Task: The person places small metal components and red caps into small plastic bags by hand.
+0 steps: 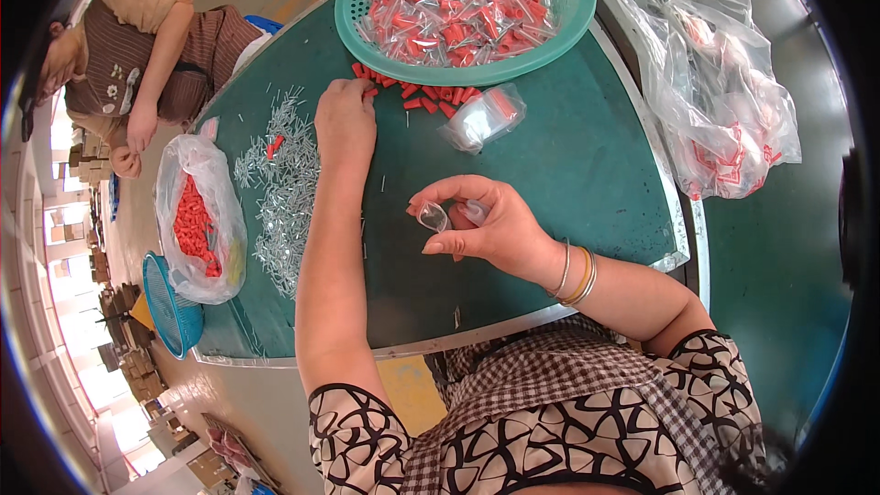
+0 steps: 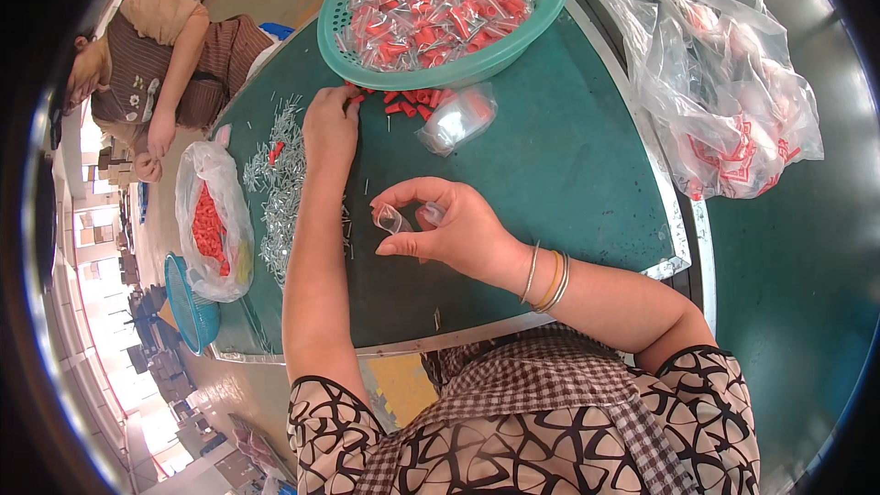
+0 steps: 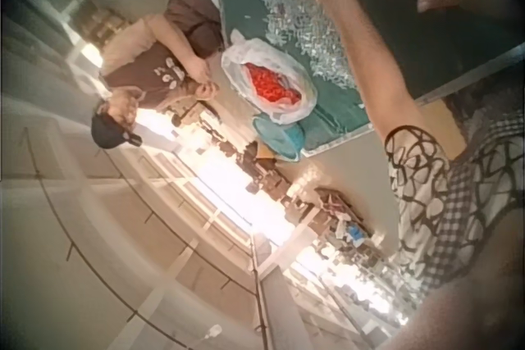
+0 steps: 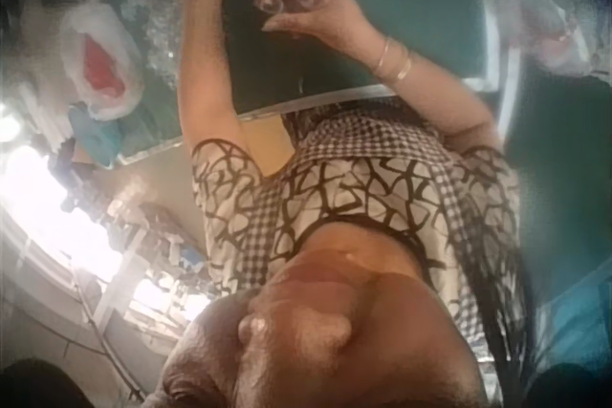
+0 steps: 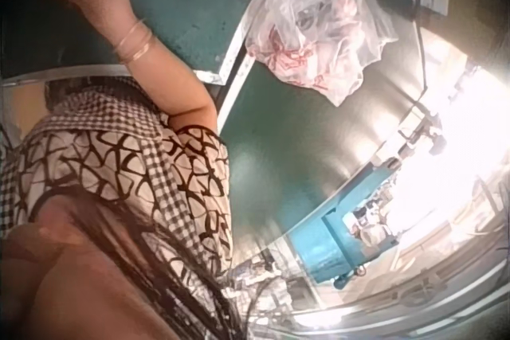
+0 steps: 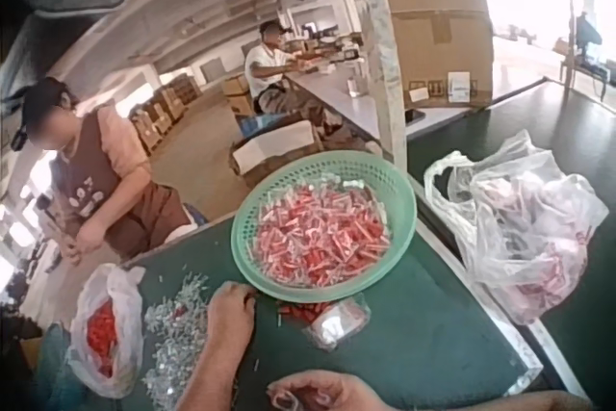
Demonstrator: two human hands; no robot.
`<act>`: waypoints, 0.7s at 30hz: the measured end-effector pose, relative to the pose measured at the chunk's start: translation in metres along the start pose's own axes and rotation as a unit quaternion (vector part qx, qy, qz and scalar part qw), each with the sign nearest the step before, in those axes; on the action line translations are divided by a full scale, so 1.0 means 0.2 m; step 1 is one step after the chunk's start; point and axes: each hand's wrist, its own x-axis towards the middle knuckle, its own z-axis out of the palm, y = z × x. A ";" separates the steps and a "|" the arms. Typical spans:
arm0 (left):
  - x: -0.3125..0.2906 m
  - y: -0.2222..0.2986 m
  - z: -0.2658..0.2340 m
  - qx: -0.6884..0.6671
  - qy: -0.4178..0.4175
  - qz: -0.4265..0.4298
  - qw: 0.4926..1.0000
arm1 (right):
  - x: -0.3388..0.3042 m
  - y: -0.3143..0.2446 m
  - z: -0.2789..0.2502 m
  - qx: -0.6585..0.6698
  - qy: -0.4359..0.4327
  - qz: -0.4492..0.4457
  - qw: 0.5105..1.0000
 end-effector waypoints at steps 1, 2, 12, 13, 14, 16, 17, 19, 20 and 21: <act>0.01 -0.02 0.00 0.012 -0.004 0.023 1.000 | 0.00 0.00 0.00 0.003 0.006 0.001 1.000; 0.00 -0.04 0.00 0.026 -0.007 0.045 0.999 | 0.01 0.00 0.00 0.005 0.010 0.002 1.000; -0.43 0.32 -0.57 -0.172 0.005 0.117 0.978 | 0.07 0.13 -0.02 -0.090 0.065 -0.147 0.983; -0.46 0.33 -0.58 -0.170 0.008 0.113 0.979 | 0.05 0.07 0.00 -0.134 0.062 -0.089 0.985; -0.48 0.35 -0.59 -0.153 -0.018 0.160 0.975 | 0.04 0.04 0.00 -0.177 0.060 -0.030 0.982; -0.51 0.36 -0.59 -0.145 -0.056 0.206 0.966 | 0.04 0.06 0.00 -0.168 0.055 -0.039 0.983; -0.51 0.35 -0.59 -0.144 -0.053 0.207 0.966 | 0.05 0.08 0.00 -0.158 0.054 -0.046 0.985; -0.49 0.33 -0.58 -0.162 -0.012 0.170 0.972 | 0.07 0.14 0.00 -0.140 0.055 -0.092 0.984; -0.48 0.31 -0.58 -0.207 0.000 0.130 0.970 | 0.07 0.16 -0.01 -0.121 0.056 -0.136 0.982; -0.47 0.28 -0.55 -0.208 0.001 0.131 0.969 | 0.07 0.16 -0.01 -0.122 0.058 -0.137 0.981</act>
